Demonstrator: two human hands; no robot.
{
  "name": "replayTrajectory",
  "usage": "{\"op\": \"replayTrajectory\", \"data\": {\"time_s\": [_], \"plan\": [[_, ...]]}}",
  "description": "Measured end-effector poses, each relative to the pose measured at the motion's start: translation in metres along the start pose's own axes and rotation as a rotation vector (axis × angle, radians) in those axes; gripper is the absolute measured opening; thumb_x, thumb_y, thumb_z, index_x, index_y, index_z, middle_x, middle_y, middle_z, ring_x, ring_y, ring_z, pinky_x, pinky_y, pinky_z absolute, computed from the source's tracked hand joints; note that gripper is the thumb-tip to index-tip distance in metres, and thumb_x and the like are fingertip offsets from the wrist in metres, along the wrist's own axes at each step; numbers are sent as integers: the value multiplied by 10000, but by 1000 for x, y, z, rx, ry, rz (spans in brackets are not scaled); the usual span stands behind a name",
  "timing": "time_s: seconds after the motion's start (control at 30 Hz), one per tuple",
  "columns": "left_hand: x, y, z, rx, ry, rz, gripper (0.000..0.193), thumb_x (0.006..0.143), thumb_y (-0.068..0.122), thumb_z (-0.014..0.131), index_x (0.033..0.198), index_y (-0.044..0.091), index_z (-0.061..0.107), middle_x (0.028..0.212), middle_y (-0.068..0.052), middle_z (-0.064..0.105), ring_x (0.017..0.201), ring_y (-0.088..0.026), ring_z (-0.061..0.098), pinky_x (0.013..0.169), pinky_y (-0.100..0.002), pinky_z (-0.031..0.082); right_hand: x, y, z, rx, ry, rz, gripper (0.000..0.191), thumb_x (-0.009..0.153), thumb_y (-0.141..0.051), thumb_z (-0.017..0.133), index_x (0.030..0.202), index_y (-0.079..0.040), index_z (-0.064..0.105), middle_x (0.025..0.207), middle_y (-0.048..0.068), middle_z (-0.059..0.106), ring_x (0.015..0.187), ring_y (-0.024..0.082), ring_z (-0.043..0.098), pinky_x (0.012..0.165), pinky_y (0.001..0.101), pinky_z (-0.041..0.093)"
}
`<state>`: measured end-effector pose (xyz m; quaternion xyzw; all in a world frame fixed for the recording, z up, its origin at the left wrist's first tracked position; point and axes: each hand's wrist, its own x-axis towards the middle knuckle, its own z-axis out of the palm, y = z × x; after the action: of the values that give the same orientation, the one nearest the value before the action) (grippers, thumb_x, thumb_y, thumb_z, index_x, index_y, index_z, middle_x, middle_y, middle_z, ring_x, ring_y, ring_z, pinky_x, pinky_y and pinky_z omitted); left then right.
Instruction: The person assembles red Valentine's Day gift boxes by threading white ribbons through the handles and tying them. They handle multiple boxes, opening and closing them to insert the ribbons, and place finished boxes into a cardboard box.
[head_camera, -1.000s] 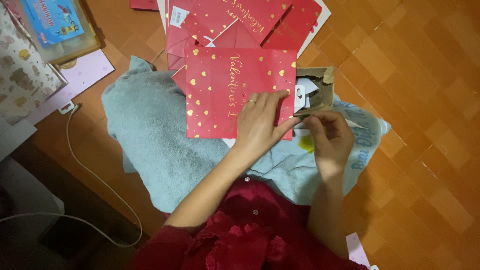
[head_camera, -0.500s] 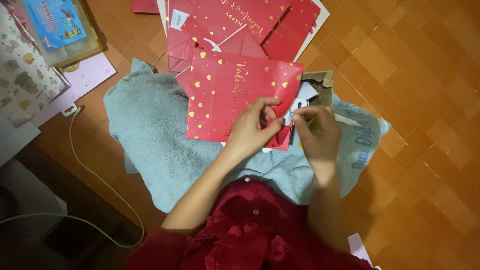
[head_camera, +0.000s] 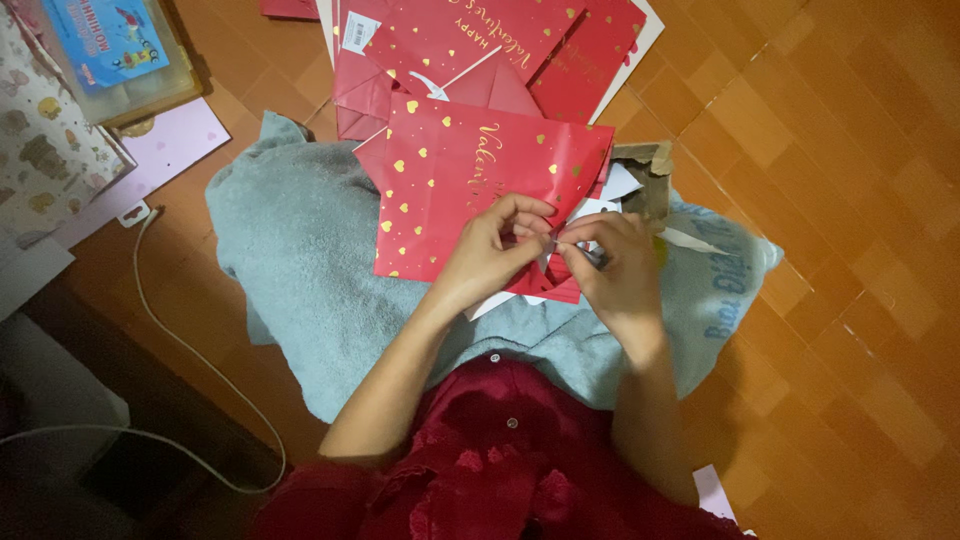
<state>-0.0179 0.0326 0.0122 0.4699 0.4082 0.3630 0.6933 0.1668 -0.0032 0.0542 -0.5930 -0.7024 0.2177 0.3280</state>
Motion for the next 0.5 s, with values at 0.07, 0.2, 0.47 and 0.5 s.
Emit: {"op": "replayTrajectory", "data": {"time_s": [0.07, 0.2, 0.47, 0.5], "plan": [[-1, 1, 1, -5, 0, -18, 327, 902, 61, 699, 1216, -7, 638, 1032, -31, 670, 915, -77, 640, 844, -244, 555, -2, -1, 2, 33, 21, 2, 98, 855, -71, 783, 920, -86, 710, 978, 43, 709, 968, 255, 620, 891, 379, 465], [-1, 5, 0, 41, -1, -36, 307, 944, 147, 739, 1205, -1, 675, 1029, -34, 695, 925, -82, 658, 829, -259, 565, -4, 0, 4, 21, 10, 115, 98, 839, -76, 798, 894, -72, 718, 850, 63, 668, 890, 259, 615, 829, 378, 465], [-4, 8, 2, 232, 47, 43, 232, 908, 120, 744, 1118, 23, 746, 969, -54, 760, 868, -86, 711, 798, -256, 589, -8, 4, 8, 29, 42, 95, 97, 823, -45, 746, 887, -66, 676, 826, 47, 664, 871, 247, 628, 819, 378, 475], [-4, 8, 3, 228, 50, 57, 224, 901, 111, 743, 1106, 20, 748, 975, -55, 757, 867, -86, 712, 794, -256, 590, -8, 4, 8, 31, 46, 84, 95, 827, -38, 738, 890, -66, 673, 827, 44, 665, 875, 250, 627, 824, 381, 473]]}}
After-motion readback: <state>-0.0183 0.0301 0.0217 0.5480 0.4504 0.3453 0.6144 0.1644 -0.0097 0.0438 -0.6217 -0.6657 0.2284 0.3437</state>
